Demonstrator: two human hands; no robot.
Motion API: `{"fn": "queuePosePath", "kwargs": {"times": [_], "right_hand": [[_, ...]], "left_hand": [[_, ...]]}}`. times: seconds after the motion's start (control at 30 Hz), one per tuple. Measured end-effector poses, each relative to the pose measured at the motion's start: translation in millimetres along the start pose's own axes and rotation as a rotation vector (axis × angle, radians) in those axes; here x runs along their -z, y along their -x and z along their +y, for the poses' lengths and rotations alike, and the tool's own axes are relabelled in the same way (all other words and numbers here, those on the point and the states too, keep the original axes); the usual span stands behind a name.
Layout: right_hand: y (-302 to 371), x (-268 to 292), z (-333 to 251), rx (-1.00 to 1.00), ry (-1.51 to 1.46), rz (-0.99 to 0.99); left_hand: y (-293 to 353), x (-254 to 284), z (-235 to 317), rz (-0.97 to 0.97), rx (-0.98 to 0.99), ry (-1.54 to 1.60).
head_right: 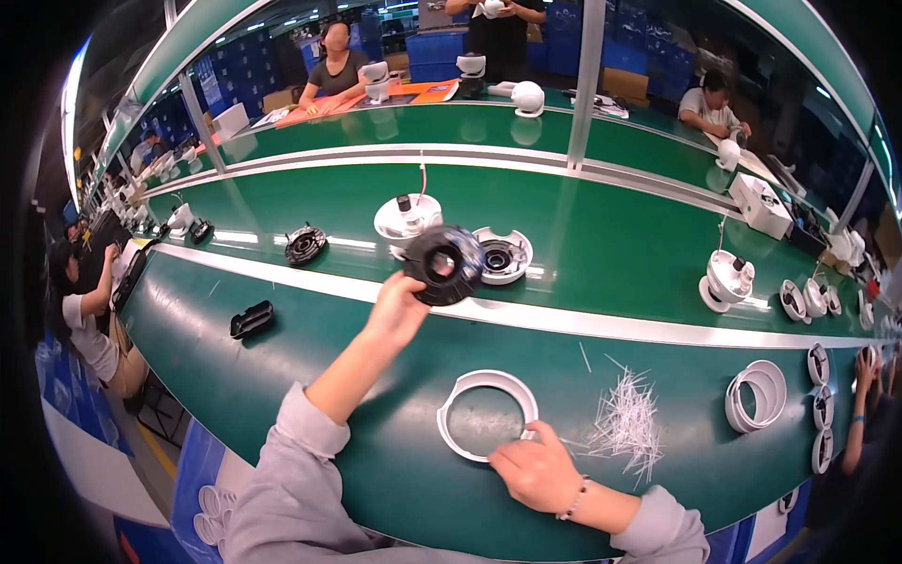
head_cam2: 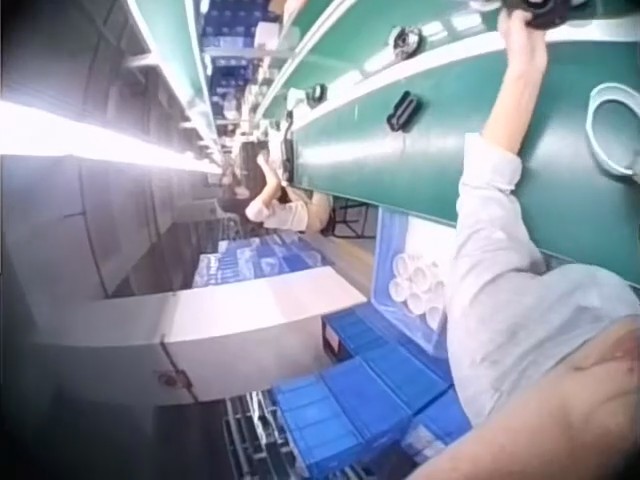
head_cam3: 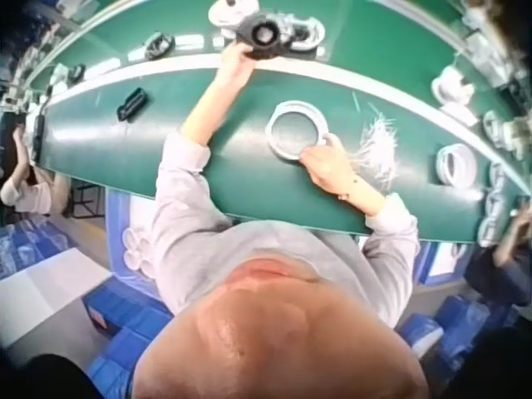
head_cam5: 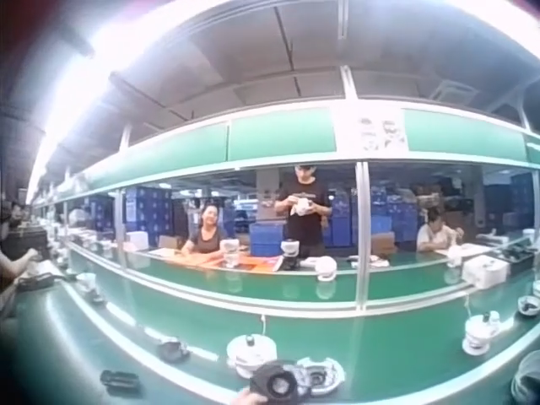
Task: Assemble circular plastic housings onto mechanical components on a factory production line.
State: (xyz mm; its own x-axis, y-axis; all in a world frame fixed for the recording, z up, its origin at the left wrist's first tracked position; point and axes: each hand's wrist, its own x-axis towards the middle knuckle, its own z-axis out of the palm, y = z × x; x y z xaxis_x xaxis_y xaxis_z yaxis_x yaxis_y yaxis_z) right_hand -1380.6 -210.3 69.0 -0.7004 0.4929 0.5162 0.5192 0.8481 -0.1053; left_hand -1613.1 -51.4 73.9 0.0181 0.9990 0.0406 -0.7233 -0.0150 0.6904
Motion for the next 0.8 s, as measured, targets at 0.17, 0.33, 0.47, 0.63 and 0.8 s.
{"fn": "queuePosePath", "kwargs": {"times": [0.17,0.33,0.47,0.63,0.8], "right_hand": [[-25.2,-22.4,3.3,-0.004,-0.098,-0.396],[-82.3,-7.4,23.4,-0.237,-0.009,-0.543],[-81.7,-18.2,42.2,-0.290,-0.135,-0.693],[-63.9,-4.1,66.6,-0.314,-0.501,-0.210],[-73.5,32.1,75.0,-0.488,-1.060,0.357]], "left_hand": [[13.3,0.5,35.0,0.012,-0.239,0.004],[24.9,-13.9,43.1,-0.055,-0.293,-0.036],[33.1,-22.2,31.3,-0.089,-0.250,-0.074],[42.7,-26.0,24.2,-0.149,-0.234,-0.075],[46.0,-22.6,12.0,-0.185,-0.175,-0.142]]}}
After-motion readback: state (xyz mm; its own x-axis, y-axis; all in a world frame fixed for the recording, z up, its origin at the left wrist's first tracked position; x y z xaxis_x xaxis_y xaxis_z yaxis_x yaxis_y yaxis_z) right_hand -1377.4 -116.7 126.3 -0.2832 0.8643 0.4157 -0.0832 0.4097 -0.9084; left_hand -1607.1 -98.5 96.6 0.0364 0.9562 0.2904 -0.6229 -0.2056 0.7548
